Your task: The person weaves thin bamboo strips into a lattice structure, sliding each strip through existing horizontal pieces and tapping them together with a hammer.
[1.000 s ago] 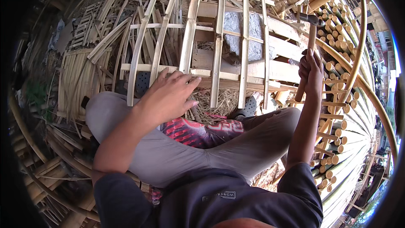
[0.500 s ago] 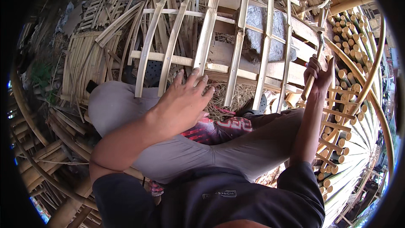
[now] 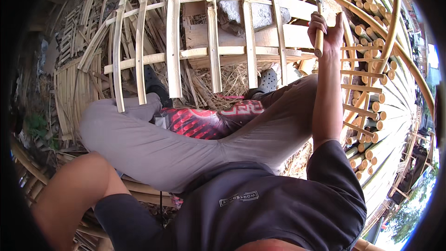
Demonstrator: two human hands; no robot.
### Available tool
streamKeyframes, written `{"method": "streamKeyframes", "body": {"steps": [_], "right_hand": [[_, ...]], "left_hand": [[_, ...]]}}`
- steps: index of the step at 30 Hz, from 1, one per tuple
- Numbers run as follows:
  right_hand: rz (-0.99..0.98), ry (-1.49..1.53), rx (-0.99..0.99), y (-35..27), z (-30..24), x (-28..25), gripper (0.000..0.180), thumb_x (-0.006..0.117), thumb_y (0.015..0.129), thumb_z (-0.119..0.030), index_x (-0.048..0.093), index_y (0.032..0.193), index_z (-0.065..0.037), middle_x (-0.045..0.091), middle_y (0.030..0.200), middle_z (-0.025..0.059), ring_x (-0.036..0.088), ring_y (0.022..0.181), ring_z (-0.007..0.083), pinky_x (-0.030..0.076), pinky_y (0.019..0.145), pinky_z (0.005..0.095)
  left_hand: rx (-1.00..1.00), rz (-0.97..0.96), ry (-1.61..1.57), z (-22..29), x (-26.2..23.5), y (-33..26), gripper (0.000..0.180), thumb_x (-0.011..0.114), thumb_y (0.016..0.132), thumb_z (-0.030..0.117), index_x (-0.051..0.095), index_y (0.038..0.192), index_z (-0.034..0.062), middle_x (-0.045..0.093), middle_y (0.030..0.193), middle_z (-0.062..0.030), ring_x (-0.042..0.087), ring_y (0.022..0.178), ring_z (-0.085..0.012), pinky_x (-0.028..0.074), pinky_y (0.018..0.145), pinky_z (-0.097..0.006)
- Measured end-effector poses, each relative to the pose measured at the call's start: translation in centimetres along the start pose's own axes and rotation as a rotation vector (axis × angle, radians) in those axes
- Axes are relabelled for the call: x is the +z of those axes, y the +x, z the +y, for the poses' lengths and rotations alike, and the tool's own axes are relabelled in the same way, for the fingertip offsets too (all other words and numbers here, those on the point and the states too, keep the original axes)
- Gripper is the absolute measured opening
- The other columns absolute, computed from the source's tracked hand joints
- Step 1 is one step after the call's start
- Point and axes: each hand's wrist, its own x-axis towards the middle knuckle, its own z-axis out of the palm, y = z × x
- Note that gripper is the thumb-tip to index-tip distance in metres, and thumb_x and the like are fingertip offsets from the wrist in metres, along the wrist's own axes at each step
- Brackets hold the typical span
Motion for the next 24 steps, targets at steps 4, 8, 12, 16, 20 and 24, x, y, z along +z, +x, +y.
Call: {"method": "streamKeyframes", "body": {"steps": [4,8,12,16,20,24], "right_hand": [[0.022,0.014,-0.021,-0.1,0.4,-0.1,0.059,0.073,0.087,-0.051,0.039,0.083,-0.003,0.034,0.065,-0.0007,0.031,0.049,0.0083,0.034,0.044,0.0203],[-0.034,0.012,-0.007,-0.7,-0.4,-0.2,0.062,0.065,0.089,-0.060,0.038,0.079,-0.005,0.032,0.061,-0.0027,0.031,0.050,0.0077,0.034,0.045,0.0203],[-0.036,0.062,-0.030,-1.5,-0.1,0.5,0.055,0.073,0.088,-0.048,0.039,0.080,-0.005,0.032,0.063,-0.0021,0.031,0.049,0.0071,0.034,0.043,0.0201],[-0.051,0.084,-0.017,-1.3,0.2,0.1,0.053,0.070,0.090,-0.047,0.040,0.084,-0.004,0.032,0.063,-0.0020,0.031,0.050,0.0074,0.034,0.045,0.0199],[-0.034,0.042,-0.038,-0.7,1.0,0.5,0.057,0.072,0.088,-0.049,0.041,0.085,-0.002,0.032,0.063,-0.0021,0.029,0.048,0.0073,0.032,0.043,0.0189],[0.000,0.007,-0.061,-1.0,0.6,1.0,0.059,0.067,0.090,-0.054,0.040,0.081,-0.003,0.031,0.062,-0.0034,0.029,0.048,0.0075,0.032,0.043,0.0196]], "left_hand": [[-0.244,-0.205,0.314,-5.2,1.6,-4.3,0.036,0.065,0.092,0.024,0.066,0.117,-0.0028,0.072,0.111,-0.0146,0.070,0.099,-0.0233,0.054,0.089,-0.034],[-0.283,-0.363,0.484,-7.5,2.6,-7.5,0.037,0.064,0.092,0.024,0.066,0.118,-0.0030,0.072,0.111,-0.0147,0.070,0.099,-0.0233,0.054,0.090,-0.034],[-0.262,-0.387,0.494,-7.4,2.7,-7.8,0.037,0.063,0.093,0.024,0.065,0.118,-0.0032,0.071,0.111,-0.0148,0.069,0.099,-0.0232,0.054,0.090,-0.034],[-0.265,-0.406,0.495,-7.1,2.7,-7.3,0.037,0.062,0.093,0.024,0.064,0.119,-0.0034,0.071,0.110,-0.0149,0.069,0.099,-0.0231,0.053,0.090,-0.034],[-0.263,-0.416,0.504,-7.4,2.4,-7.4,0.038,0.061,0.094,0.024,0.064,0.119,-0.0036,0.071,0.110,-0.0150,0.069,0.099,-0.0230,0.053,0.090,-0.034],[-0.262,-0.427,0.482,-7.7,2.7,-7.8,0.038,0.060,0.094,0.024,0.063,0.120,-0.0038,0.071,0.110,-0.0151,0.069,0.099,-0.0230,0.053,0.090,-0.034]]}}
